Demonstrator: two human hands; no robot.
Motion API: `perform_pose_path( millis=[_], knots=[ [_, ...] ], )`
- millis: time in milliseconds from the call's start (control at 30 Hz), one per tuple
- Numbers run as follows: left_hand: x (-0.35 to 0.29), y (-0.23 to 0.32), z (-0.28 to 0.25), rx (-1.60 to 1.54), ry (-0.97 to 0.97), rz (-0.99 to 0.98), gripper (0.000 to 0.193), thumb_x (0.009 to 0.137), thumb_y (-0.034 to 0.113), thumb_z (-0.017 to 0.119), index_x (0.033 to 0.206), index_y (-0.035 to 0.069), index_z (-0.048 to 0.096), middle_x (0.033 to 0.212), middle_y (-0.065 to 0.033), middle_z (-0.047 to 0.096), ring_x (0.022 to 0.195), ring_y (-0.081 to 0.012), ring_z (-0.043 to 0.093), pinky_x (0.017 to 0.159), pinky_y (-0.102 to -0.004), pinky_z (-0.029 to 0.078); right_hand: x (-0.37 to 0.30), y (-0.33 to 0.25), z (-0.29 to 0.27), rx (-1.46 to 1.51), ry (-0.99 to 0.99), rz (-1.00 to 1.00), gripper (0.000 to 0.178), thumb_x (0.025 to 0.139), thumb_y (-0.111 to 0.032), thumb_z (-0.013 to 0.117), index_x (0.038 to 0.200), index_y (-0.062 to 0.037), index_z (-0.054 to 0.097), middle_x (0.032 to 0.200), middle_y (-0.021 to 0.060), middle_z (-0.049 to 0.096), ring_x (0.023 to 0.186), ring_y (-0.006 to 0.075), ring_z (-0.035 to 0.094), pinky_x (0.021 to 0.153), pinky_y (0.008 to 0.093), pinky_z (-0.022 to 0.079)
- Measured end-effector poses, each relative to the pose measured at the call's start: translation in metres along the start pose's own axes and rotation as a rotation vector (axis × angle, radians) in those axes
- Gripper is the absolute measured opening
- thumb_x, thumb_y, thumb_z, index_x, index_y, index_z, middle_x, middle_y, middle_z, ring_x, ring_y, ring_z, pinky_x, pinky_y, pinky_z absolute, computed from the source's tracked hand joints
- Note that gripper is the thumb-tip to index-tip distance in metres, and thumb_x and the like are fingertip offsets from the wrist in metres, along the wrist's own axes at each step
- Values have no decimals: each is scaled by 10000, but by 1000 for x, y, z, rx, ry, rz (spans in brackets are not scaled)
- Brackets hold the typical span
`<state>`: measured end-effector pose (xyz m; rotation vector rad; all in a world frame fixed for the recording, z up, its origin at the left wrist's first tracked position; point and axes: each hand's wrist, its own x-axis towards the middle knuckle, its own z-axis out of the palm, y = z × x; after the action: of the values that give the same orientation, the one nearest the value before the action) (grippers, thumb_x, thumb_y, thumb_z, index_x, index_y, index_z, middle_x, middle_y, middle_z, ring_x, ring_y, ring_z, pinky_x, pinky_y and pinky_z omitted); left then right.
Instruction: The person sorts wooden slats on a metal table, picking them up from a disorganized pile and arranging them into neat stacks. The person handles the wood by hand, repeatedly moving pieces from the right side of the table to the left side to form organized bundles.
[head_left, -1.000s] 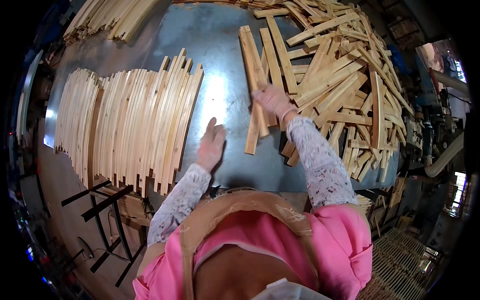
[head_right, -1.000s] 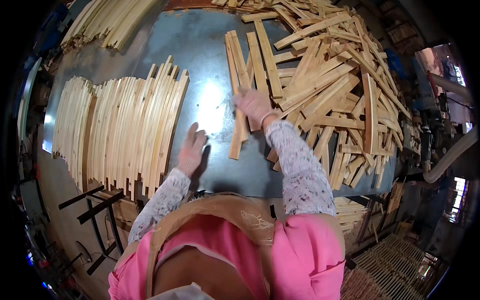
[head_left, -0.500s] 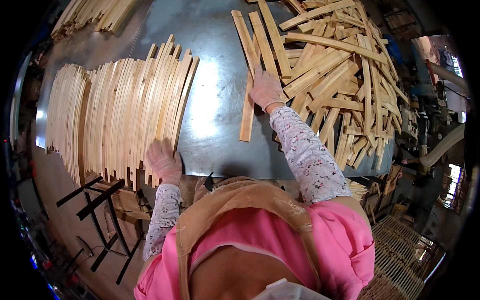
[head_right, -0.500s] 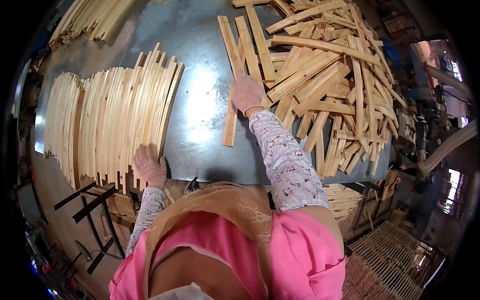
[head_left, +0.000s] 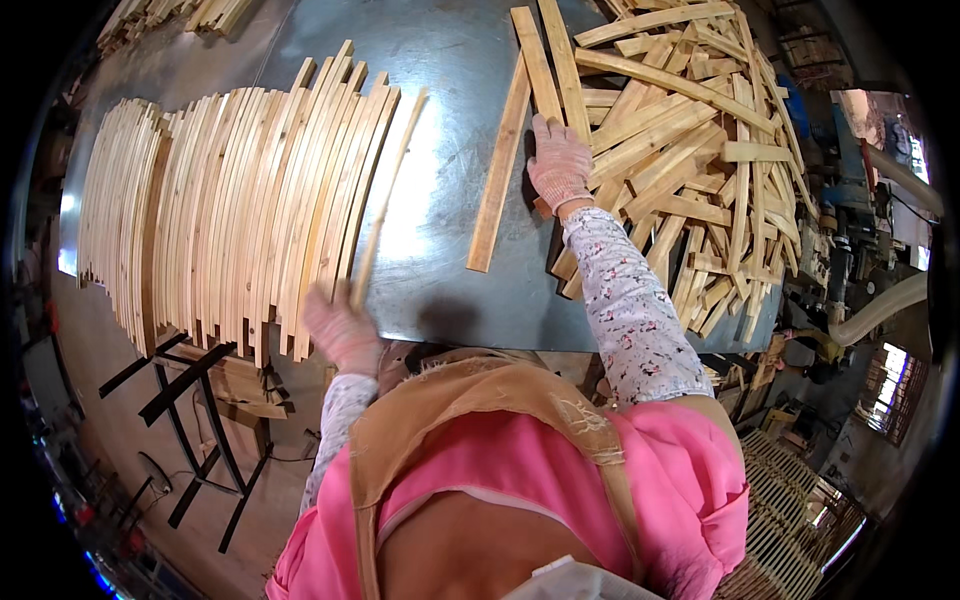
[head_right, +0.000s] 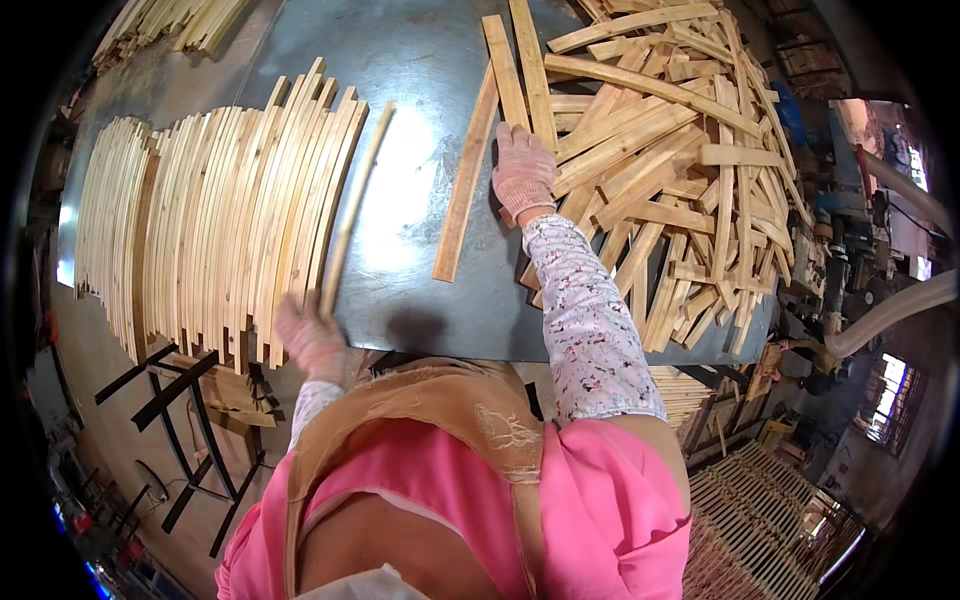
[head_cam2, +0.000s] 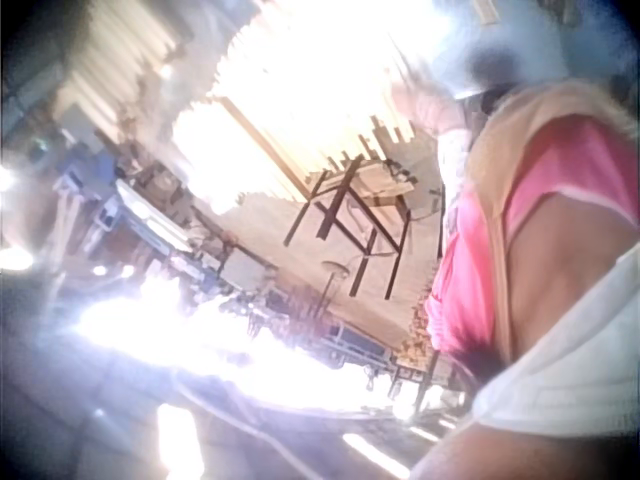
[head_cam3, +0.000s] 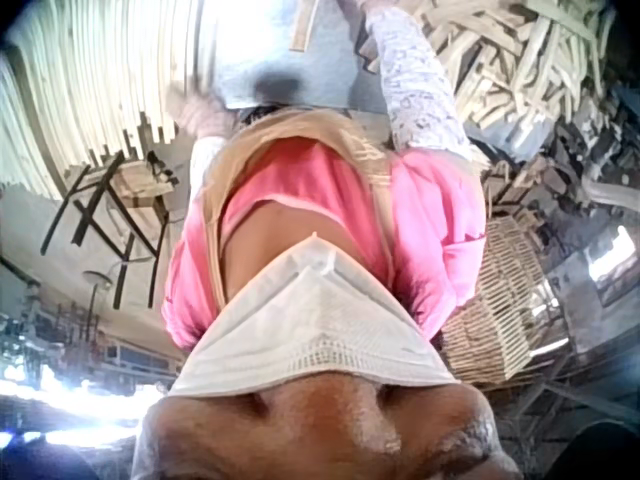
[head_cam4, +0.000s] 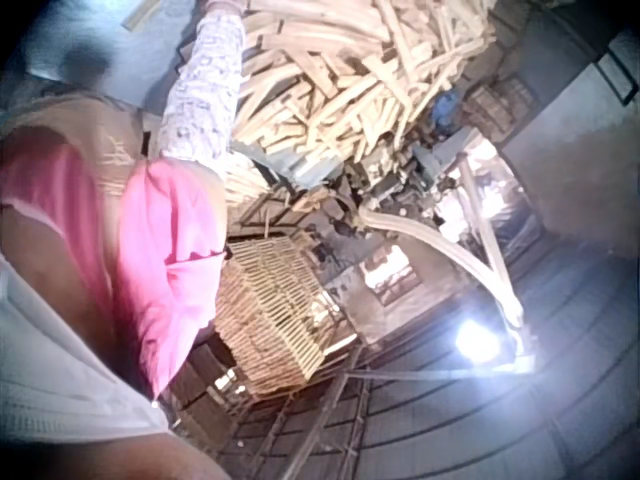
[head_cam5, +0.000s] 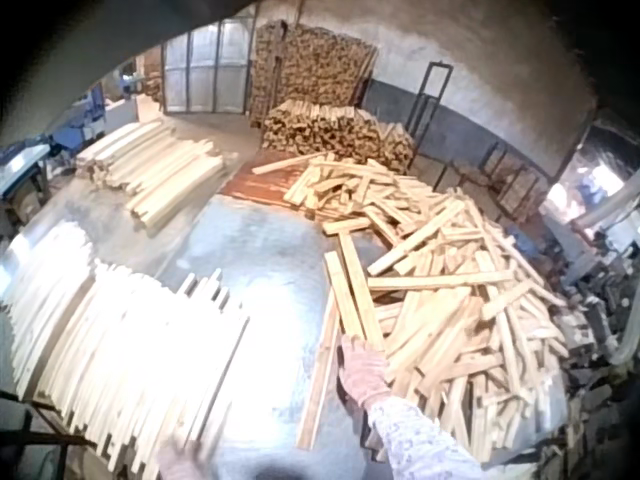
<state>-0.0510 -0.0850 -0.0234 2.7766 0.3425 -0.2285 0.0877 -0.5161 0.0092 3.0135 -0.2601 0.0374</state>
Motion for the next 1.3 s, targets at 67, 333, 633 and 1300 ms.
perform_pose_path(
  millis=[67, 333, 633, 1300],
  knots=[
    [-4, -32, -19, 403, 220, 118, 615, 882, 300, 819, 1447, 111, 664, 1679, -212, 399, 1542, -435, 368, 1243, -524, 349, 2, 6, -2, -1, -23, 24, 563, 962, -136, 591, 1522, -131, 534, 1416, 122, 626, 1229, 327, 632, 939, 487, 551],
    [19, 143, 26, -1331, -668, 64, 607, 1027, 271, 662, 1511, -64, 515, 1416, -216, 655, 1290, -311, 647, 1137, -413, 497, -30, -49, -14, 1201, 100, 381, 817, 906, -43, 645, 1648, 54, 317, 1380, 246, 694, 1223, 315, 691, 1037, 386, 540],
    [72, 141, -20, -1070, -738, 61, 591, 948, 249, 755, 1426, -61, 596, 1173, -138, 739, 1028, -205, 696, 933, -342, 564, -22, -115, -22, 511, -143, 537, 844, 877, -327, 772, 1588, -57, 408, 1350, 280, 584, 1224, 501, 607, 1074, 529, 509],
    [674, 177, -169, 67, 311, 174, 798, 961, 527, 710, 1557, 32, 515, 1384, -242, 686, 1297, -396, 646, 1081, -467, 531, 94, -32, -59, 190, 139, 321, 795, 826, -278, 833, 1511, -42, 505, 1382, 236, 582, 1287, 450, 536, 1118, 532, 440]
  ],
)
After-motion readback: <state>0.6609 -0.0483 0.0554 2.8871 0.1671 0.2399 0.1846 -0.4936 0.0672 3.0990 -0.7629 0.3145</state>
